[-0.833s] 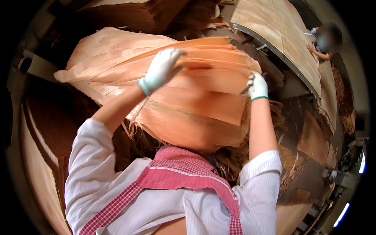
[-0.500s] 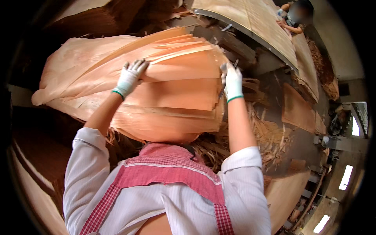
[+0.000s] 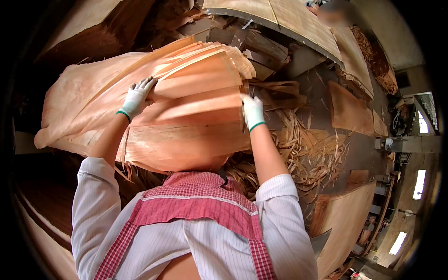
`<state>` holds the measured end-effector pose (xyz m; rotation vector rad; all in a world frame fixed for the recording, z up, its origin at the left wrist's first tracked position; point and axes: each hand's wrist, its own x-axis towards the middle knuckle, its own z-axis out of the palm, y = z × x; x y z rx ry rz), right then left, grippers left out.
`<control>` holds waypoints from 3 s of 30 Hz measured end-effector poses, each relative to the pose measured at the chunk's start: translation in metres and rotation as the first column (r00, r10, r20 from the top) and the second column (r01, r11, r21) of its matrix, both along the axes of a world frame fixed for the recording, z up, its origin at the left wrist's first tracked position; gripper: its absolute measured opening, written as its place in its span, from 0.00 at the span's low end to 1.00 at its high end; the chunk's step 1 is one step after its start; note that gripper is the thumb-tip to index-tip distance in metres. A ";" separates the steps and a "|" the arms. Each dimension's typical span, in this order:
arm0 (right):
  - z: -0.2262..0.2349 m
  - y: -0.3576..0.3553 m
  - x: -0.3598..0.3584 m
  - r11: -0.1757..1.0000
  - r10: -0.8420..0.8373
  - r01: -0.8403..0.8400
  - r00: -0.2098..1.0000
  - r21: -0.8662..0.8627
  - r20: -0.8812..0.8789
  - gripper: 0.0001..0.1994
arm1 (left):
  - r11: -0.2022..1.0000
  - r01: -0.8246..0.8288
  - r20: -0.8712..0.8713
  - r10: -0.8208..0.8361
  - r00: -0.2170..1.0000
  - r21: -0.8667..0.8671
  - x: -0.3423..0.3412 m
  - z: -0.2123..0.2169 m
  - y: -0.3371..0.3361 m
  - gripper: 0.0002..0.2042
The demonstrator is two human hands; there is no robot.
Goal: The person handles large, thin sheets of wood veneer in a workshop. They lift, separate, and stack the sheets, occasionally using a long wooden stick to assist in moving the material. The person also uses a knife to trim or separate edges of the veneer sheets.
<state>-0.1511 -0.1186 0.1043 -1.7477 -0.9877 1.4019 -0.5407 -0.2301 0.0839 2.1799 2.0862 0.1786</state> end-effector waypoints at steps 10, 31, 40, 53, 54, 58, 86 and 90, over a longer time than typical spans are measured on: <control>0.013 0.090 -0.031 0.996 0.019 -0.047 0.949 -0.081 -0.314 0.05 | 0.991 -0.066 0.302 0.029 0.953 0.113 -0.006 0.036 0.007 0.20; 0.000 0.114 -0.029 0.985 0.077 -0.110 0.968 -0.129 -0.238 0.09 | 0.921 -0.020 -0.128 0.076 0.989 0.390 0.060 -0.040 -0.046 0.27; -0.019 0.005 0.005 0.956 0.249 -0.275 0.943 -0.097 -0.220 0.15 | 0.887 -0.051 -0.183 0.150 0.971 0.458 0.030 -0.027 -0.017 0.26; -0.087 -0.019 -0.018 0.924 0.003 -0.111 0.959 -0.366 -0.285 0.15 | 0.997 0.068 -0.037 -0.069 0.997 -0.039 0.000 0.009 0.047 0.19; -0.087 -0.015 -0.018 0.916 0.033 -0.144 0.957 -0.375 -0.287 0.15 | 0.996 0.073 -0.038 -0.075 0.996 -0.040 0.000 0.009 0.048 0.20; -0.082 -0.027 -0.007 0.947 0.113 -0.138 0.988 -0.289 -0.101 0.14 | 0.997 0.052 -0.014 -0.053 0.999 -0.054 0.002 0.007 0.046 0.21; -0.055 -0.075 0.048 0.936 -0.347 0.347 0.938 -0.057 0.003 0.16 | 0.971 0.128 0.117 -0.153 0.981 0.200 0.008 0.001 0.034 0.36; -0.061 -0.067 0.058 0.936 -0.349 0.331 0.914 -0.116 -0.205 0.16 | 0.967 0.161 -0.024 -0.160 0.987 0.196 0.013 -0.006 0.023 0.39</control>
